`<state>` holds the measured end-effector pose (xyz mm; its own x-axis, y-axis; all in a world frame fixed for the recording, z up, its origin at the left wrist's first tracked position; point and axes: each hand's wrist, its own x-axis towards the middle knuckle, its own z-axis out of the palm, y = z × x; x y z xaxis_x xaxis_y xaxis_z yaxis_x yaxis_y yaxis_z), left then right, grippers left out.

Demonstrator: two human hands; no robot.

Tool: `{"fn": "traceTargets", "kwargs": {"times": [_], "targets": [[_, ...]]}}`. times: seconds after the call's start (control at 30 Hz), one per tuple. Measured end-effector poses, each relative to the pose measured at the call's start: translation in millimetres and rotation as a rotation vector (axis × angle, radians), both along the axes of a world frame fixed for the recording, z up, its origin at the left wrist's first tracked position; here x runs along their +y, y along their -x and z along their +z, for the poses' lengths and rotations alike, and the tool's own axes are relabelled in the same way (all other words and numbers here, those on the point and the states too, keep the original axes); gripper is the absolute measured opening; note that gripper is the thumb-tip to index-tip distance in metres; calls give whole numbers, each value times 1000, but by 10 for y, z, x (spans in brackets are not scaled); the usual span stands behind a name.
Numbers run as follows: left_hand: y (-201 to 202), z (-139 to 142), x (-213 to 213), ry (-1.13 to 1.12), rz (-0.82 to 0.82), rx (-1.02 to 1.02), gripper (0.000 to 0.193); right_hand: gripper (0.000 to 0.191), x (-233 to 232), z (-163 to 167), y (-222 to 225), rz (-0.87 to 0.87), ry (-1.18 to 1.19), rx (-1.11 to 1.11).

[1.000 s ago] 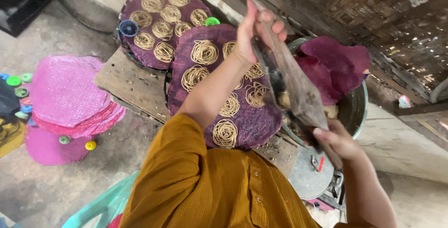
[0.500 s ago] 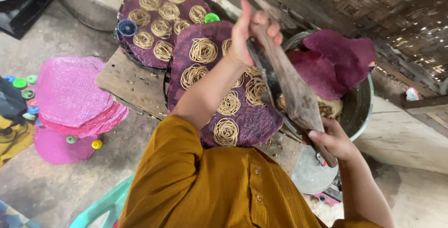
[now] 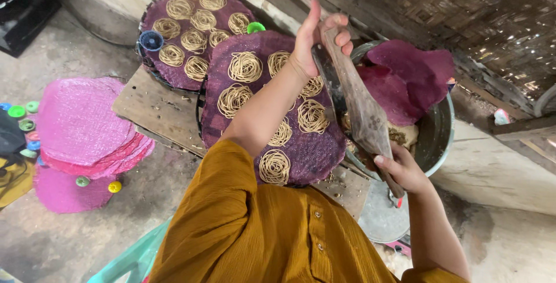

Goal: The person presses dough through a manual wooden noodle press, extruding noodle strands into round nests on a purple tray. They scoop dough from a large basin into the press with a knife, squeeze the press handles to extrude noodles, cut the strands, and place finished nests on the tray, repeating the cycle.

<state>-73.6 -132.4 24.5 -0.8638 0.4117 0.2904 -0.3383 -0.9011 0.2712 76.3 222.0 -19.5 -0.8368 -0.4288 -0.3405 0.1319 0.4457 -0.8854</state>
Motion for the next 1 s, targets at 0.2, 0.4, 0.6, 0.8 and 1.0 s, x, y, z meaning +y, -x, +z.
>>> {"fn": "traceTargets", "kwargs": {"times": [0.2, 0.4, 0.6, 0.8, 1.0], "targets": [[49, 183, -67, 4, 34, 185, 73, 69, -13, 190, -26, 3, 16, 75], [50, 347, -69, 45, 115, 327, 69, 70, 11, 366, -47, -3, 58, 95], [126, 399, 55, 159, 106, 69, 93, 77, -71, 467, -209, -95, 318, 3], [-59, -10, -47, 580, 33, 223, 111, 84, 99, 449, -444, -262, 449, 11], [-208, -348, -156, 939, 46, 190, 97, 88, 467, 25, -676, -540, 737, -108]]}}
